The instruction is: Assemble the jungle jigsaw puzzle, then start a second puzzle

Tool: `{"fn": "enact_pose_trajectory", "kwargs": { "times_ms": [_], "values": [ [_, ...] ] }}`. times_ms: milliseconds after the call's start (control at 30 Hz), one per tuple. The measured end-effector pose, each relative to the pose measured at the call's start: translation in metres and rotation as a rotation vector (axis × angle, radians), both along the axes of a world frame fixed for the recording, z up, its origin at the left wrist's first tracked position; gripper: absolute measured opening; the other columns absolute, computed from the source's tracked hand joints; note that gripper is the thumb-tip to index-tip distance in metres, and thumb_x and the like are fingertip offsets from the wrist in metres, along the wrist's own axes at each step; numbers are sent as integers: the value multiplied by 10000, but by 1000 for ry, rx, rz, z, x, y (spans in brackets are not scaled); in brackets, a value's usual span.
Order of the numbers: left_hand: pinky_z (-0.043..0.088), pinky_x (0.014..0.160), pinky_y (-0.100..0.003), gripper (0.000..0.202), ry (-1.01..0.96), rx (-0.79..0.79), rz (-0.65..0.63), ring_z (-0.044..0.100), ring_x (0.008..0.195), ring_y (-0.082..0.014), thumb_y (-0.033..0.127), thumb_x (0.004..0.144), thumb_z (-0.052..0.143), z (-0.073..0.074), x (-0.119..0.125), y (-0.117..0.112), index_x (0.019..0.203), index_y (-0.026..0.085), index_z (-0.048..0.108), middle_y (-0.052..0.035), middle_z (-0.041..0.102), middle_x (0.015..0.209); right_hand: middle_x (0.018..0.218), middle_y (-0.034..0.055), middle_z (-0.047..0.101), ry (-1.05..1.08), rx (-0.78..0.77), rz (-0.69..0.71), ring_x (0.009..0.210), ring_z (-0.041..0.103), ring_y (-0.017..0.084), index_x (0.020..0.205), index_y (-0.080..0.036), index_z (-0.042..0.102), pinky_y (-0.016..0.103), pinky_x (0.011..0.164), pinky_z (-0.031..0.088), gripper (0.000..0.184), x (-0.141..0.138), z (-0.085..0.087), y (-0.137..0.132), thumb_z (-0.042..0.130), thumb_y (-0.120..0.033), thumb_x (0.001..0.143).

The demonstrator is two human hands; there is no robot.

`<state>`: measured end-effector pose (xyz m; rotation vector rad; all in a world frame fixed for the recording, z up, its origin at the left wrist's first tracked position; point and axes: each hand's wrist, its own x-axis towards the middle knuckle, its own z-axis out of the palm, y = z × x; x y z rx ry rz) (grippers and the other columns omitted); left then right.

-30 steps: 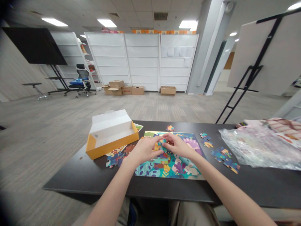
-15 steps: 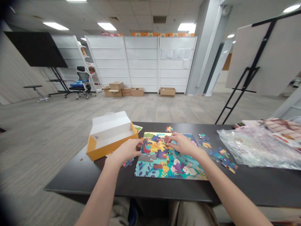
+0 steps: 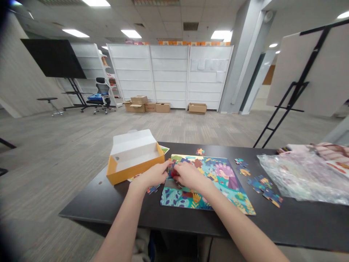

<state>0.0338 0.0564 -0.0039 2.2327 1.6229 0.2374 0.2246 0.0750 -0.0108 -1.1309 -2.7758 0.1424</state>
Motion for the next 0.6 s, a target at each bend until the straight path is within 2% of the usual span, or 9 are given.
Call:
{"fn": "enact_pose_trajectory", "kwargs": {
  "times_ms": [67,200,233,333,467,533,600],
  "values": [
    [509,936,-339,653,-7,-9,-5,700,1070,-259,92,851,433,-2,1,2,1495,192,412,-138,709,1227,1033,112,687,46,-53,-16,960,631,252,1029,-160,641,324,805,432,178,4,0,-1,667,-220,863],
    [469,1017,-332,647,-51,57,4,635,1204,-247,78,869,407,-4,-1,3,1504,206,396,-131,603,1404,1140,114,649,114,-156,-42,1008,608,266,1295,-174,539,332,820,443,537,12,3,-2,734,-267,804],
    [455,1040,-331,622,-67,90,10,614,1234,-244,88,882,404,-3,-2,2,1492,206,411,-128,573,1438,1162,117,631,113,-163,-32,1016,600,269,1322,-176,524,338,826,447,574,14,3,-2,740,-274,799],
    [464,1025,-325,502,-84,134,17,625,1207,-243,161,919,426,5,-7,-5,1413,202,502,-120,613,1387,1131,102,590,91,-162,15,1001,582,259,1223,-186,601,345,830,454,453,17,3,-2,736,-259,797],
    [527,828,-301,353,-40,47,42,716,933,-233,230,901,504,18,-14,-16,1226,208,641,-82,756,1036,1102,70,564,201,-152,37,982,573,222,1076,-202,645,330,843,456,303,16,6,-3,730,-192,786],
    [522,751,-278,290,-34,0,44,719,851,-219,226,867,554,19,-16,-20,1127,217,681,-57,765,943,1055,54,581,276,-137,16,929,578,197,974,-199,647,319,827,449,167,16,9,-2,693,-171,816],
    [512,703,-259,230,-48,-41,34,717,809,-204,216,836,590,18,-19,-22,1036,222,704,-36,768,900,927,28,604,338,-148,-21,819,577,170,881,-194,618,304,765,441,34,16,11,-1,646,-191,861]
  ]
}}
